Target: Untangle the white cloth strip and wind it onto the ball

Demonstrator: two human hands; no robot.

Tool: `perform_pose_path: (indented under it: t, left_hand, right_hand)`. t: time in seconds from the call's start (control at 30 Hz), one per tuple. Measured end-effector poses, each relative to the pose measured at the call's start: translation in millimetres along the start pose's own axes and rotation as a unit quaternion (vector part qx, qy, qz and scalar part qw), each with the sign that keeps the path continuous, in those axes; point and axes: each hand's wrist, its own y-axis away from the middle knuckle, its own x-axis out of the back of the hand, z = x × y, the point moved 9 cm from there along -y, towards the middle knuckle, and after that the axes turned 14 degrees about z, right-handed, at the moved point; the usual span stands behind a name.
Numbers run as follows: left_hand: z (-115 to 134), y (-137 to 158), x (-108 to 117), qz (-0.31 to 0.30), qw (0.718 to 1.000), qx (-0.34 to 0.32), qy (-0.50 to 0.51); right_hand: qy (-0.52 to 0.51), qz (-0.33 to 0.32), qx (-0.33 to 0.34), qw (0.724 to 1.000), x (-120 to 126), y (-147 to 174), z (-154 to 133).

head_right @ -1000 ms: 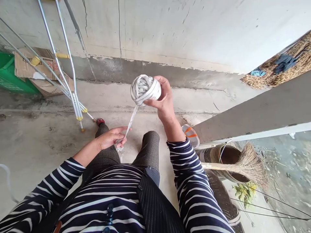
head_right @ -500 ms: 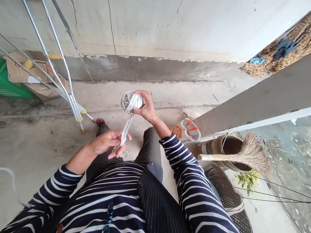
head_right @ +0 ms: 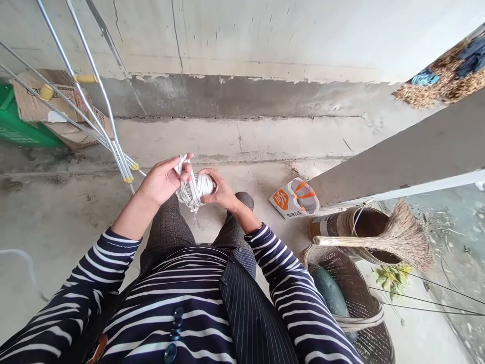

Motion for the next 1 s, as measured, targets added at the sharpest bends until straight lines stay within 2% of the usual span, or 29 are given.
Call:
perform_pose_path:
  t: [0.1, 0.2, 0.33, 0.5, 0.6, 0.67, 0.8, 0.87, 0.93, 1.0]
  left_hand:
    - [-7.2, -11.0, 3.9, 0.035, 0.999, 0.025, 0.007]
    - [-10.8, -19.5, 8.8, 0.057, 0.998, 0.028, -0.015]
    - [-15.0, -27.2, 16.2, 0.079, 0.996, 0.021, -0.03]
    - [-16.9, -32.2, 23.6, 0.098, 0.995, 0.016, -0.021]
    - [-13.2, -37.9, 33.3, 0.122, 0.992, 0.002, -0.016]
    - [-13.8, -45.0, 40.9, 0.127, 0.992, 0.007, -0.027]
    - [-22.6, -67.4, 58.8, 0.095, 0.99, 0.029, -0.102]
    - [-28.7, -79.9, 73.9, 0.094, 0.979, 0.029, -0.18]
    - [-31.6, -89.5, 91.5, 0.124, 0.949, 0.003, -0.291]
    - [-28.1, -91.6, 100.2, 0.157, 0.909, -0.056, -0.382]
  right_hand:
    - [-0.056, 0.004, -0.008, 0.998, -1.1, 8.4, 1.5]
    - [-0.067, 0.005, -0.007, 0.998, -0.7, 15.7, 3.0]
    - [-0.048, -0.027, 0.024, 0.998, 0.2, 22.3, -2.9]
    - [0.024, -0.089, 0.051, 0.994, -2.5, 26.0, -12.7]
    - [0.025, -0.117, 0.034, 0.992, -7.7, 28.5, -11.3]
    - [-0.008, -0.1, 0.007, 0.995, -6.7, 29.0, -7.1]
    - [-0.082, -0.039, -0.045, 0.995, 1.7, 32.6, 0.6]
    - [-0.099, -0.024, -0.061, 0.993, 5.0, 36.4, 0.8]
    - [-0.119, -0.01, -0.077, 0.99, 8.4, 39.7, -0.3]
    - [-0.142, 0.006, -0.092, 0.986, 11.8, 41.2, -1.2]
